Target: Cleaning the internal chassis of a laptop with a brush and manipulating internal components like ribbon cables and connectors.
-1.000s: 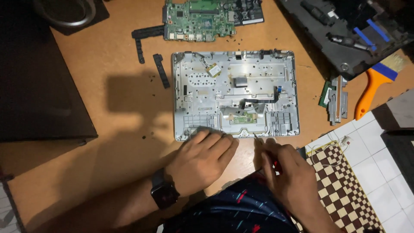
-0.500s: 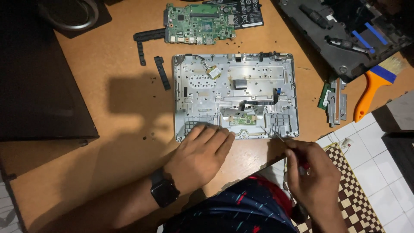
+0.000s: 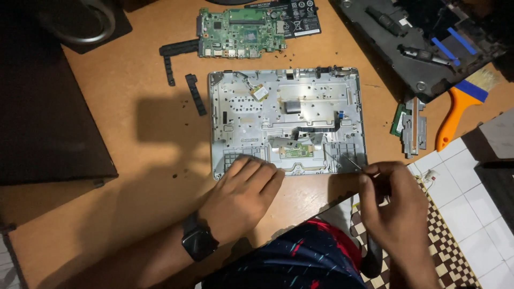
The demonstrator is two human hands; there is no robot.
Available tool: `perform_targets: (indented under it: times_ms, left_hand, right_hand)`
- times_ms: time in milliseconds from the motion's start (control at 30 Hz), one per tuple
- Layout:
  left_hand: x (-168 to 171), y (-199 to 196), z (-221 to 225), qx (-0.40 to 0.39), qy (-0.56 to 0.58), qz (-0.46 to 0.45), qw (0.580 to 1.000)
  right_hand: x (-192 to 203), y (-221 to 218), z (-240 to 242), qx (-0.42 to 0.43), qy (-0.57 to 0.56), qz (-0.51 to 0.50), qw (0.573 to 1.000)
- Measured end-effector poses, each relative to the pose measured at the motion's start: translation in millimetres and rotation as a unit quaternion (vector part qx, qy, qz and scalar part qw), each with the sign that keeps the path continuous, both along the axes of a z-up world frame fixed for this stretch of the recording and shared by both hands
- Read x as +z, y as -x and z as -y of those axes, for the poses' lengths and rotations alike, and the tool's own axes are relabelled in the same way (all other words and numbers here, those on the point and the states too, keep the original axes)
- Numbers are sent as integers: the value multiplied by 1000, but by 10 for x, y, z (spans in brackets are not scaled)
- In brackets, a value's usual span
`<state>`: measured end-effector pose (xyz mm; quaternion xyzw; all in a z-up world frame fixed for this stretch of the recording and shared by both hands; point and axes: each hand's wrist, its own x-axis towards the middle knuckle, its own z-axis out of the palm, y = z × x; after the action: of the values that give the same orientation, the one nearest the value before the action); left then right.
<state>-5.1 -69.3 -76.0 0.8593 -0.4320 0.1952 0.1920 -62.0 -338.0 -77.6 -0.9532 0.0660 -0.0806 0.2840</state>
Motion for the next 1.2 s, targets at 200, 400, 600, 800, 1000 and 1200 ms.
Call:
perform_targets:
  times_ms: [200,400,600,800,1000,1200]
  left_hand:
    - [-31,-16,-38,15,-12,5,1000]
    - [-169,-35,-55,46,-25,-19,998]
    - [-167,-42,-40,56,-44,-26,997]
    - [-164,-25,-50,63,-54,-31,996]
    - [-166,-28,-38,68,-51,-17,996]
    - [-165,-27,-42,65,-40,-21,997]
  right_hand:
    - [40,-224,147,141,76,32,987]
    - [-15,-306,192,177,107,30,978]
    - [-9,-437,243,212,68,21,975]
    - [82,-475,271,219,58,-37,973]
    - [62,-525,287,223,32,-53,973]
    - [-41,-521,311,206,-2,-52,977]
